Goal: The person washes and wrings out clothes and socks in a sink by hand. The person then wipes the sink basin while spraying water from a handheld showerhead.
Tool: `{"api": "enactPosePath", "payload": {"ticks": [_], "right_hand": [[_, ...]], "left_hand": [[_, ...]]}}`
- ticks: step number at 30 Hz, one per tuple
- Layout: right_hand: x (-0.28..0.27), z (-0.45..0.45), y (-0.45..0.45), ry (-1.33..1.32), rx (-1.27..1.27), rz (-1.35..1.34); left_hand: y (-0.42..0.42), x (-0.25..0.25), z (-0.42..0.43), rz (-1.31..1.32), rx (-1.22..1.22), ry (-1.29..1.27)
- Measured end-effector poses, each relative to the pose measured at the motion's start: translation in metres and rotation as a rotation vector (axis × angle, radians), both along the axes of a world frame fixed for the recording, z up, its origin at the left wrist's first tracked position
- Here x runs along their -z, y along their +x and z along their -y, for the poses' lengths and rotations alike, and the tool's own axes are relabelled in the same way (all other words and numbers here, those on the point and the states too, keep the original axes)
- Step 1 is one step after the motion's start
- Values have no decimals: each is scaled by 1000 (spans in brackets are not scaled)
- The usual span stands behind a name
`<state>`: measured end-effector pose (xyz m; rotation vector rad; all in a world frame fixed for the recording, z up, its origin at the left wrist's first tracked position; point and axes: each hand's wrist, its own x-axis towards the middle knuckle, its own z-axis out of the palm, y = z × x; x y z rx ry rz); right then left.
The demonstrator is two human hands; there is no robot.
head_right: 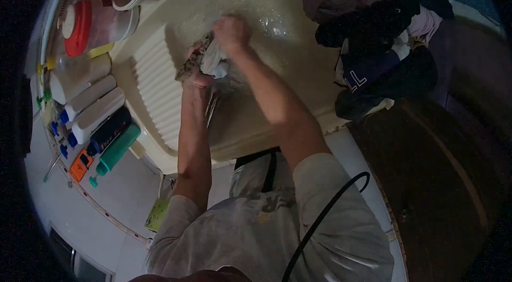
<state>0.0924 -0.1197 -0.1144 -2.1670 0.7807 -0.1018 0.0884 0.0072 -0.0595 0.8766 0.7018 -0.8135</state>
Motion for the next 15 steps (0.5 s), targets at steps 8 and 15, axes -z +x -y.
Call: {"api": "enactPosePath", "payload": {"ticks": [8,15], "right_hand": [[-17,80,-89,333,-613,-277],[8,59,-73,131,-429,-214]], "left_hand": [[26,95,-54,498,12,148],[-23,119,-44,1055,230,830]]}}
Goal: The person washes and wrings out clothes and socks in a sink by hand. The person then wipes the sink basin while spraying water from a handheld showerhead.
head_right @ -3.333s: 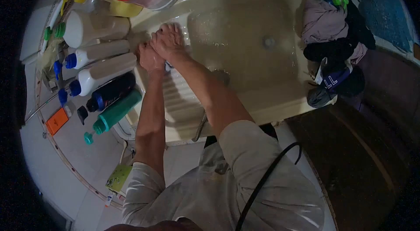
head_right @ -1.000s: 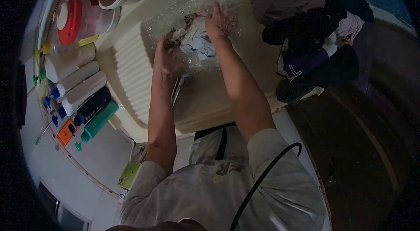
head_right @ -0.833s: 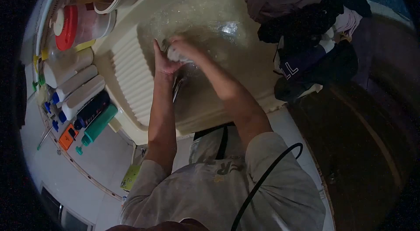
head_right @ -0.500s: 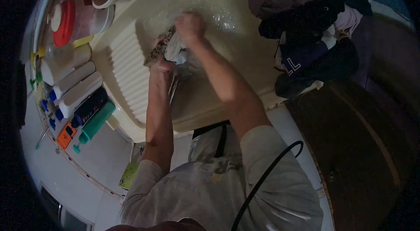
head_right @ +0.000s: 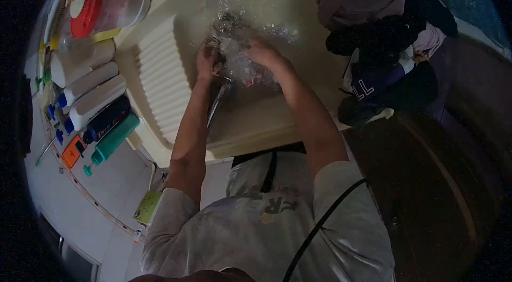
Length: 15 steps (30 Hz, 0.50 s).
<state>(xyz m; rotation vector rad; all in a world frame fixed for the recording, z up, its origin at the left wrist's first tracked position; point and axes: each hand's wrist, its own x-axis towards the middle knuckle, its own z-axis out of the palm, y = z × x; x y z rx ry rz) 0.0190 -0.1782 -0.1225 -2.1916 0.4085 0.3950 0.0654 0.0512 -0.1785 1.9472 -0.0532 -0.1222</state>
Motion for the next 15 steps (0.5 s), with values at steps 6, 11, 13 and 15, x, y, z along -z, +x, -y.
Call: {"api": "enactPosePath", "payload": {"ticks": [6,11,13,15], "right_hand": [[-29,49,-47,74,-342,-268],[37,52,-76,-88,-408,-320],[38,60,-68,-101,-246,-227],[37,59,-61,-119,-78,-131]], "left_hand": [[9,-53,-2,-176,242,622],[1,-70,43,55,116,867],[2,-72,44,-16,108,846],[10,-59,39,-224,188,763]]}}
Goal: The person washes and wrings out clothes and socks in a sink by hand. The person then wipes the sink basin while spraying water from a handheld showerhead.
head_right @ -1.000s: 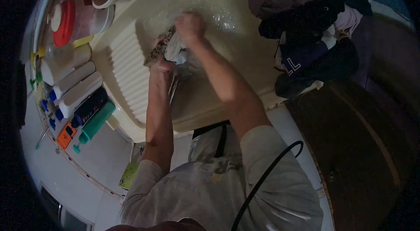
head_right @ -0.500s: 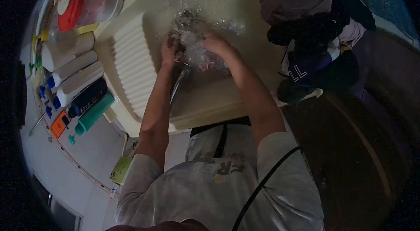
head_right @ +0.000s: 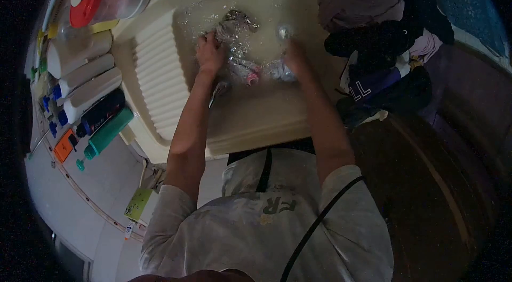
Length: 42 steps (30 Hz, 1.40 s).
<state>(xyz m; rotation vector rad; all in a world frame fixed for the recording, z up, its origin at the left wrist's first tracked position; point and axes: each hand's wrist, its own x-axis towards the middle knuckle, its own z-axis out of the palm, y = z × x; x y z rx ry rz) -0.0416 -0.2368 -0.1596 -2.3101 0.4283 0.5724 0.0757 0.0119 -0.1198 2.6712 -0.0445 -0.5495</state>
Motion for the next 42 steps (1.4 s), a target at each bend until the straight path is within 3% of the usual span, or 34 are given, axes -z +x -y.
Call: {"api": "enactPosePath", "payload": {"ticks": [2,5,7,10,12,14,18,20,24,26,27,29,31,33,35,37,39,40,42], "right_hand": [[5,-13,6,-249,111,169],[6,-12,14,-231,29,-14],[5,-17,9,-234,27,-1],[1,-19,0,-268,20,44],[-3,-15,0,-282,11,59],[-15,-8,8,-130,-19,-133],[-14,-10,8,-125,-74,-242],[-49,-23,4,-317,10,-68],[-14,1,-44,-467,70,196],[-22,20,-35,83,167,-380],[-21,19,-35,82,166,-380],[-25,9,-42,-98,273,87],[-75,1,-14,-141,252,90],[-95,-19,7,-185,229,97],[-79,-35,17,-341,210,82],[-55,-37,23,-274,90,-6],[-50,-40,22,-204,-30,-95],[-55,-40,23,-219,19,-22],[-62,-33,21,-231,59,50]], "left_hand": [[3,11,-3,4,6,24],[4,27,-19,80,58,42],[7,32,-26,155,110,29],[10,29,-27,53,20,60],[9,19,-28,26,-1,-84],[8,20,-27,65,8,-61],[6,12,-23,86,-2,-111],[6,14,-24,45,-26,-121],[8,25,-31,116,62,-74],[11,10,-29,215,184,21],[12,-1,-28,309,307,124],[9,-28,-19,318,304,146],[11,-41,-9,338,301,164],[12,-45,-7,189,296,99],[13,-31,-13,237,287,-13],[14,-9,-21,281,279,-125],[14,10,-33,242,11,-494],[16,3,-35,243,9,-492],[19,-28,-38,230,-249,-724]]}}
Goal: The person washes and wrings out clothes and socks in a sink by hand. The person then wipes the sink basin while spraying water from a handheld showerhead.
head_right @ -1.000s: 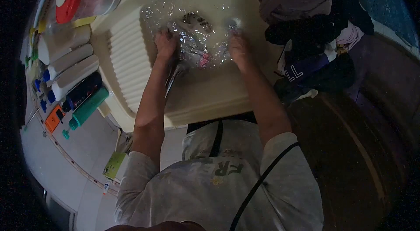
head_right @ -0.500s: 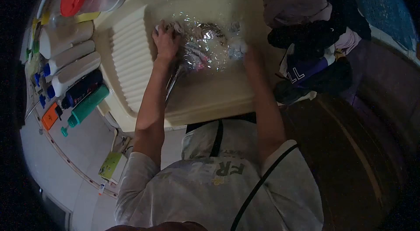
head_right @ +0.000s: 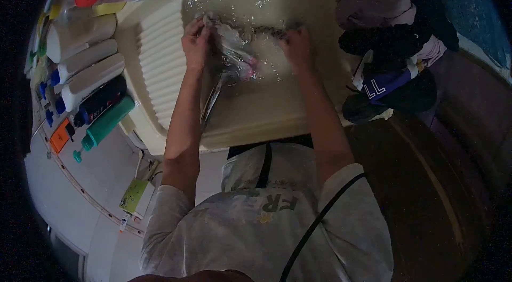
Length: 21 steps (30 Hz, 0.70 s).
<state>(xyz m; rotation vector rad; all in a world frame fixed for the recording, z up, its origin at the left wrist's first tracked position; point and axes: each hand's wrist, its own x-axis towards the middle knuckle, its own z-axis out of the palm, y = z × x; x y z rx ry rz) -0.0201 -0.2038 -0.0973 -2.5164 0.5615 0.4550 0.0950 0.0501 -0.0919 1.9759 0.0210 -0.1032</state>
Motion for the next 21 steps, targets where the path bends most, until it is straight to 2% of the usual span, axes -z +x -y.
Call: {"api": "enactPosePath", "payload": {"ticks": [1,2,3,5,9,11,12,14,17,18,20,21], "right_hand": [[-2,10,-3,18,33,259],[-12,11,-1,38,68,518],[-21,11,-1,42,63,519],[-74,6,7,535,455,605],[-103,3,18,628,480,528],[-110,-11,31,868,501,570],[-111,-17,37,875,499,570],[-108,-26,53,1004,291,539],[-79,-42,89,955,238,496],[-63,-47,104,961,230,494],[-22,-62,134,678,318,205],[-6,-75,146,683,311,203]], "left_hand": [[3,-9,-5,-157,-78,-225],[7,-23,-8,-156,-84,-223],[11,-37,-10,-167,-188,-352],[21,-36,-25,-143,-319,-598],[35,-97,-36,-101,-273,-857],[33,-119,-48,-86,-210,-957],[29,-129,-53,-59,-206,-946],[19,-147,-63,-44,-211,-924],[1,-160,-77,-46,-143,-947],[-6,-159,-82,-50,-195,-888],[-19,-157,-85,-50,-234,-879],[-25,-154,-88,-59,-266,-873]]}}
